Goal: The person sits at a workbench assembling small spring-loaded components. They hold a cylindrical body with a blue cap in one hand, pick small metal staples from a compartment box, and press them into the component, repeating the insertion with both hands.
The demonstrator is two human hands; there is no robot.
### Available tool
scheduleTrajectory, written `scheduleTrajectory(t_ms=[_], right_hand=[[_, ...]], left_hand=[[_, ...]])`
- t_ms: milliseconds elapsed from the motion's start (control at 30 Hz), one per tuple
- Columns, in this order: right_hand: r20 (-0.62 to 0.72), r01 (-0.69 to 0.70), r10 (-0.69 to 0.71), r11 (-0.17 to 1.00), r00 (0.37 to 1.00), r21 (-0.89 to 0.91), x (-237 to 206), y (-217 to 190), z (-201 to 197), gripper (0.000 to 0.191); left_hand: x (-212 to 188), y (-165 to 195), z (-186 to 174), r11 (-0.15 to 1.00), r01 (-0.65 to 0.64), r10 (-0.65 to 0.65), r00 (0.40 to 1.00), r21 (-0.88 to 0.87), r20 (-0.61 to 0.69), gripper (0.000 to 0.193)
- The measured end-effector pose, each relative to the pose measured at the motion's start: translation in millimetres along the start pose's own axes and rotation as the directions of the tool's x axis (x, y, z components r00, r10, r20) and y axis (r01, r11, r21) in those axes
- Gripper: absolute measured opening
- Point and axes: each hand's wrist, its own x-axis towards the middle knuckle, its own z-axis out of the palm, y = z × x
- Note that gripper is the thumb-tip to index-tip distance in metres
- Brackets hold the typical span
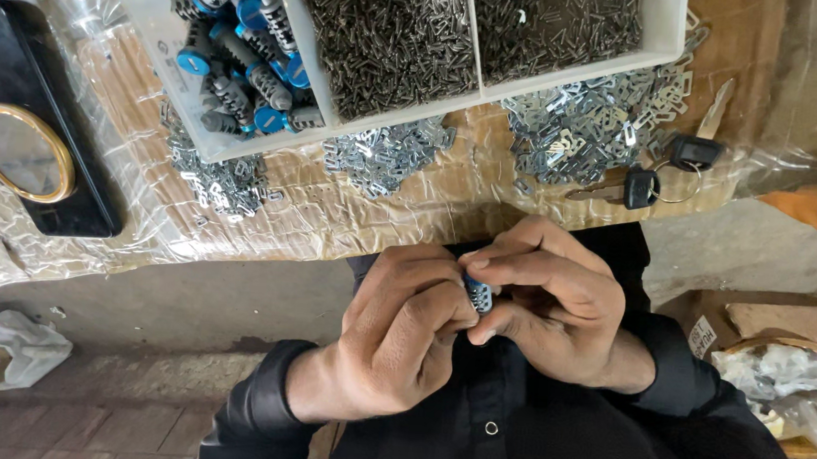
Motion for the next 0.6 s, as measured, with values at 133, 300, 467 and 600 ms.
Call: scheduleTrajectory(t_ms=[133, 300, 467, 600], right_hand=[[0.019, 0.016, -0.018, 0.996, 1.0, 0.084, 5, 6, -2, 0.04], [0.134, -0.042, 0.006, 0.962, 0.991, 0.271, 10, 9, -9, 0.037], [0.149, -0.205, 0.145, 0.79, 0.978, 0.578, -1, 1, -13, 0.035], [0.17, -0.23, 0.164, 0.818, 0.972, 0.528, -7, -1, -19, 0.035]], left_hand=[[-7, -5, 4, 0.996, -0.015, 0.008, 0.997, -0.088, -0.078, 0.027], [-14, -10, 0, 0.539, 0.433, -0.448, 0.874, -0.723, 0.189, 0.029], [21, 8, -39, 0.94, 0.271, -0.257, 0.962, -0.207, 0.093, 0.023], [85, 0, -65, 0.611, -0.065, 0.142, 0.99, 0.789, -0.028, 0.015]])
